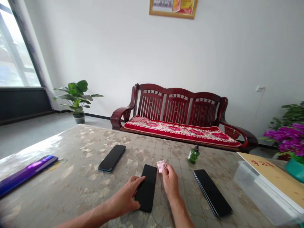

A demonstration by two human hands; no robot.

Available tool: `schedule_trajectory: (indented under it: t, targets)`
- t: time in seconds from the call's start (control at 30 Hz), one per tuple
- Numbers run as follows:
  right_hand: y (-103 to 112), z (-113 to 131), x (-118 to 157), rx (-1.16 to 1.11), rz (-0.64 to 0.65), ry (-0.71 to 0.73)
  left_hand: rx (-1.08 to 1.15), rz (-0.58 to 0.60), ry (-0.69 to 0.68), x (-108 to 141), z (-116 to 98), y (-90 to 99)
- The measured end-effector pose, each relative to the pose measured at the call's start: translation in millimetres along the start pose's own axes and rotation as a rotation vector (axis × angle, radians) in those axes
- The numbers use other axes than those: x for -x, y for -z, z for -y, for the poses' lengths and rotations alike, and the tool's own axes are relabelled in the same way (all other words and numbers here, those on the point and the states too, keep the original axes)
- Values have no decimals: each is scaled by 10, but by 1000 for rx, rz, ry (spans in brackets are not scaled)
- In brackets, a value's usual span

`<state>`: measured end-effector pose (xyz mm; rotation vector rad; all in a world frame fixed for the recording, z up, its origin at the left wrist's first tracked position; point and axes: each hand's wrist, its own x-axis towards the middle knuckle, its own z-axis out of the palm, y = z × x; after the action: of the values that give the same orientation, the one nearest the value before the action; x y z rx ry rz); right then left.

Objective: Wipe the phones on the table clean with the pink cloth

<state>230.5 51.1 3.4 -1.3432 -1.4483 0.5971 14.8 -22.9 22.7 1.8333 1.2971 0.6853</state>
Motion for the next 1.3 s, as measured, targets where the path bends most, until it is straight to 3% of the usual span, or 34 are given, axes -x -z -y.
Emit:
schedule_trajectory:
  t: [0.33,0.6,0.83,0.97,1.2,1.3]
  targets:
    - [8,161,51,38,85,182,-435,-61,-216,213,16,-148]
    - [-56,307,182,437,274,481,-695,-93,-546,305,106,-223]
    - [-58,653,365,669,466,489,-722,-119,-600,268,103,-232]
    - [-6,639,528,621,568,581,-720,-137,-614,227,110,-275]
    - [-181,499,82,599,424,517,-808,-223,-697,238,127,-290]
    - [-192,490,90,616,421,511,-799,-254,-712,233,136,-307]
